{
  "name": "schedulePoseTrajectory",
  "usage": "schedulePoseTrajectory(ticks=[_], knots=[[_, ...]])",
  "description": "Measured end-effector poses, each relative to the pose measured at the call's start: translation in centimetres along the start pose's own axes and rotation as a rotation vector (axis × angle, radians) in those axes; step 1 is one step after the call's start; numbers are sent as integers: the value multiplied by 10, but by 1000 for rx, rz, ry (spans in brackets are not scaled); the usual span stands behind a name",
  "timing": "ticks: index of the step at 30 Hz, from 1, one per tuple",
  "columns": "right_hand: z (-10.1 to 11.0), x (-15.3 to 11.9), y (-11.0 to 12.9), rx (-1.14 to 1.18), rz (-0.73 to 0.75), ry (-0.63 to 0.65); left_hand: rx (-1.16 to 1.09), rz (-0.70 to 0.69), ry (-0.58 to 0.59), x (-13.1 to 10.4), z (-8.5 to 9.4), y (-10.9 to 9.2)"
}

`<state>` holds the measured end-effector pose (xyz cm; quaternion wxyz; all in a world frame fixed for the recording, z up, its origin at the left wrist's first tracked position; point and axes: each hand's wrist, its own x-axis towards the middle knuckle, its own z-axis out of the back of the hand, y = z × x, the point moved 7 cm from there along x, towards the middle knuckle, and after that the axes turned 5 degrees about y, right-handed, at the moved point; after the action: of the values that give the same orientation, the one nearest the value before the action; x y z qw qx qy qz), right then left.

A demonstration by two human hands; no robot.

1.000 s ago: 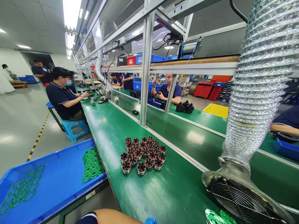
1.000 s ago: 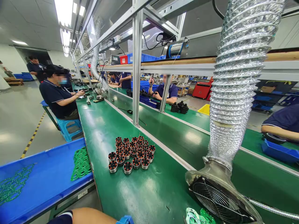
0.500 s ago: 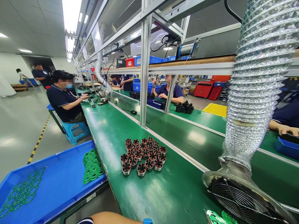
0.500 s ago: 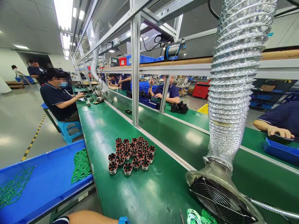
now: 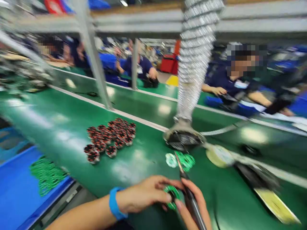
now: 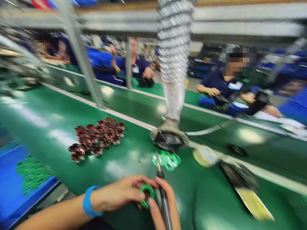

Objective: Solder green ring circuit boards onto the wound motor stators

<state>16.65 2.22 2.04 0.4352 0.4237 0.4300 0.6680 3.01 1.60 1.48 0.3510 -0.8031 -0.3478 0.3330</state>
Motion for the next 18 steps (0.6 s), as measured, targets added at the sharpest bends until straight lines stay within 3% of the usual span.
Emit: schedulePoseTrajectory(ticks=[2, 5, 9, 14, 18], knots=[[-6, 1, 8, 100, 49, 100, 83, 10, -60, -6, 4, -12], [-5, 5, 14, 182, 52, 101, 201, 74, -28, -8, 4, -24], [-6, 5, 26, 190, 55, 115, 264, 135, 24, -10, -5, -26], [-5, 4, 51, 27, 264, 157, 70, 199, 49, -11, -8, -16], [0, 3, 56, -166, 439, 101, -157, 305, 107, -12, -11, 8]])
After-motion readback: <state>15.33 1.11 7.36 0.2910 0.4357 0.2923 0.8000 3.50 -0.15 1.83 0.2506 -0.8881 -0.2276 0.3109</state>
